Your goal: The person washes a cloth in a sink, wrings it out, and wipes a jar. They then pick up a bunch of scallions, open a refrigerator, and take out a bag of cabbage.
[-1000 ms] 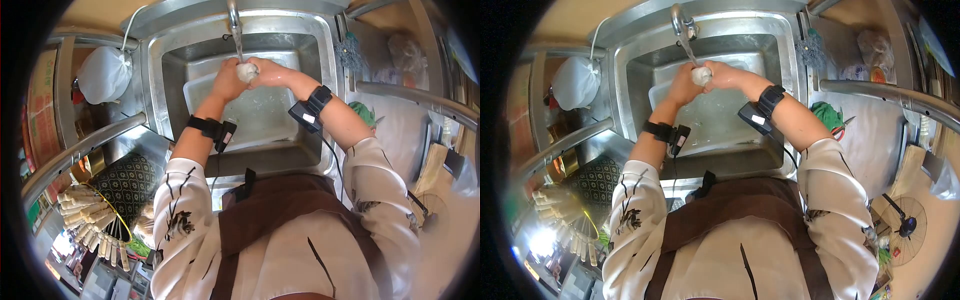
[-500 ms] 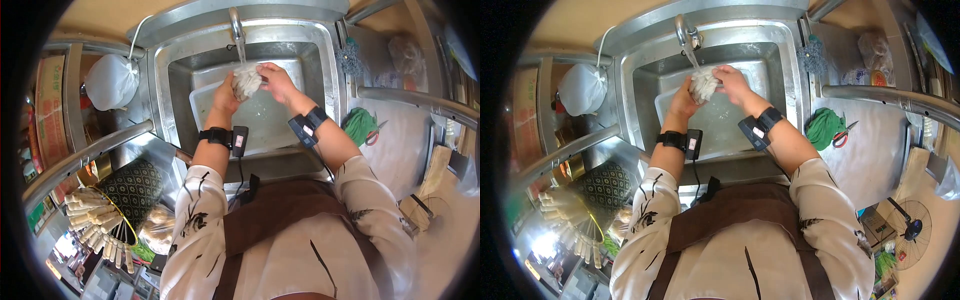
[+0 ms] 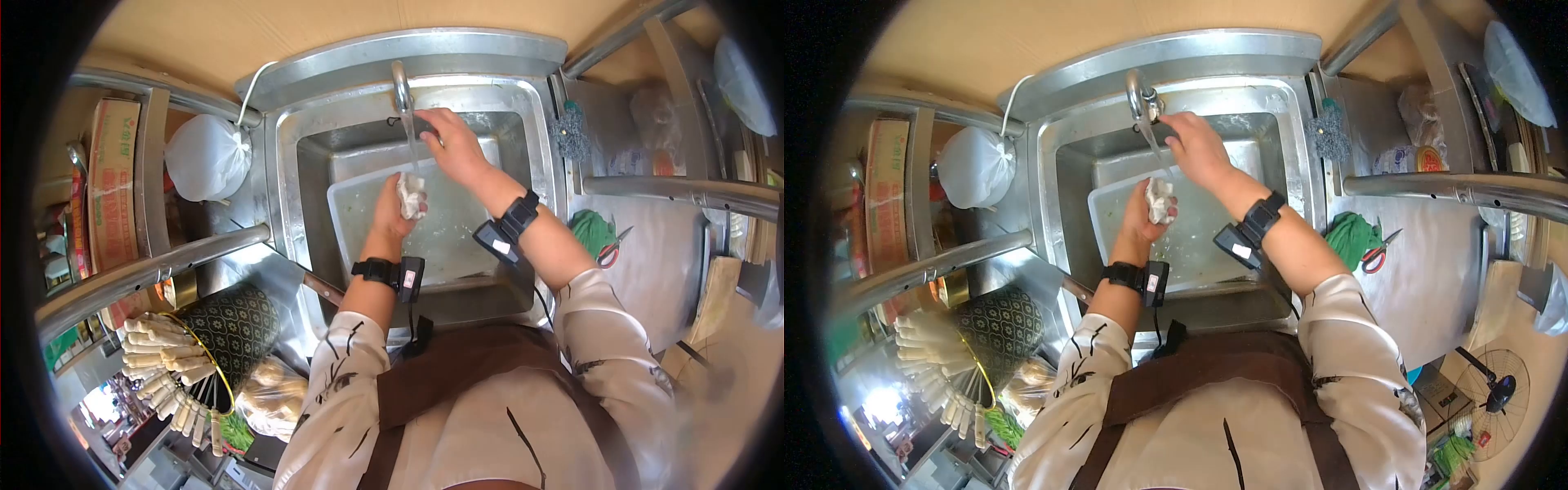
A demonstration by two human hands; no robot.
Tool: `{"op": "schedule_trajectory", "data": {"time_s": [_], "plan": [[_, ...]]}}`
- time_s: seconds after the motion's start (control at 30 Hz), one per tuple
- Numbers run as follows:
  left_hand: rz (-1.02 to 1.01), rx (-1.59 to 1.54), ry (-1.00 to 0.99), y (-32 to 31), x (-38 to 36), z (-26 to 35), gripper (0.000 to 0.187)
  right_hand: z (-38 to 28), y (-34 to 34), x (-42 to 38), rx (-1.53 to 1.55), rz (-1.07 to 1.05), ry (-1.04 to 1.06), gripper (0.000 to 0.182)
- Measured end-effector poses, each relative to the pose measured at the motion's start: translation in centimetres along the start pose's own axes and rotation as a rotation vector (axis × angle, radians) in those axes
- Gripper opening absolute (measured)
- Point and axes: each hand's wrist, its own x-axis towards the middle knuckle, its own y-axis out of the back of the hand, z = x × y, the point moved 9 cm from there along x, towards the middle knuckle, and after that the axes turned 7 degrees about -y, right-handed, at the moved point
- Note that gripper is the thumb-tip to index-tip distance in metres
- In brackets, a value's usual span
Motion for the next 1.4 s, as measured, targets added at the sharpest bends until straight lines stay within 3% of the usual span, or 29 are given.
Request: {"op": "schedule_trajectory", "data": {"time_s": [0.03, 0.07, 0.17, 0.23, 0.3, 0.43, 0.53, 0.63, 0.7, 0.8, 0.9, 0.97, 1.07, 1.17, 1.2, 1.3, 1.4], "plan": [[0.031, 0.019, -0.022, 0.4, -0.3, 0.2, 0.028, -1.1, 0.0, 0.7, -0.039, -0.008, 0.124, 0.03], [0.085, 0.056, -0.054, 1.0, -0.7, 0.4, 0.029, -1.4, -0.6, 1.3, 0.067, -0.079, 0.118, 0.031], [0.02, 0.085, -0.113, 2.2, -1.3, 0.4, 0.03, 0.1, -4.1, 2.5, 0.146, -0.493, -0.208, 0.031], [0.139, 0.208, -0.156, 3.2, -2.3, 0.9, 0.032, 1.7, -6.2, 4.0, 0.131, -0.433, 0.029, 0.026], [0.181, 0.203, -0.15, 5.3, -1.8, 0.8, 0.032, 1.5, -6.0, 4.5, 0.133, -0.444, -0.036, 0.026], [0.134, 0.171, -0.125, 5.5, -3.5, 1.8, 0.033, 3.0, -4.4, 3.4, 0.57, -0.449, -0.277, 0.03], [-0.115, 0.165, -0.081, 5.1, -2.9, 1.4, 0.034, 1.6, -0.9, 0.8, 0.401, -0.131, -0.191, 0.029], [-0.014, 0.158, -0.029, 2.9, -5.4, 0.1, 0.032, -0.2, 4.4, -4.8, 0.041, 0.169, 0.031, 0.026], [-0.104, 0.051, -0.013, 2.3, -5.8, -0.6, 0.039, 1.8, 7.2, -8.9, -0.135, -0.174, -0.265, 0.02], [-0.159, -0.045, 0.04, 2.5, -6.4, -1.7, 0.045, 5.3, 17.7, -16.1, -0.103, 0.125, -0.643, 0.018], [-0.212, 0.022, 0.096, 2.3, -7.3, -2.7, 0.046, 8.5, 28.6, -21.6, -0.33, 0.585, -0.833, 0.018], [-0.233, 0.124, 0.077, 1.9, -7.4, -3.4, 0.044, 8.0, 33.8, -21.7, -0.599, 0.808, -0.496, 0.022], [-0.299, 0.147, 0.041, 0.4, -8.2, -4.2, 0.04, 8.0, 37.0, -19.5, -0.842, 0.821, -0.527, 0.039], [-0.31, 0.03, 0.066, -2.4, -11.0, -5.0, 0.039, 9.8, 37.3, -15.8, -0.809, 0.408, -0.807, 0.06], [-0.245, 0.059, 0.05, -3.4, -12.4, -5.3, 0.039, 10.1, 37.0, -15.3, -0.844, 0.432, -0.764, 0.066], [-0.277, 0.145, 0.06, -2.9, -12.1, -6.0, 0.039, 12.4, 36.8, -15.0, -0.814, 0.34, -0.835, 0.062], [-0.25, 0.176, 0.044, -3.4, -13.1, -6.1, 0.038, 14.2, 36.4, -15.0, -0.782, 0.313, -0.759, 0.061]]}}
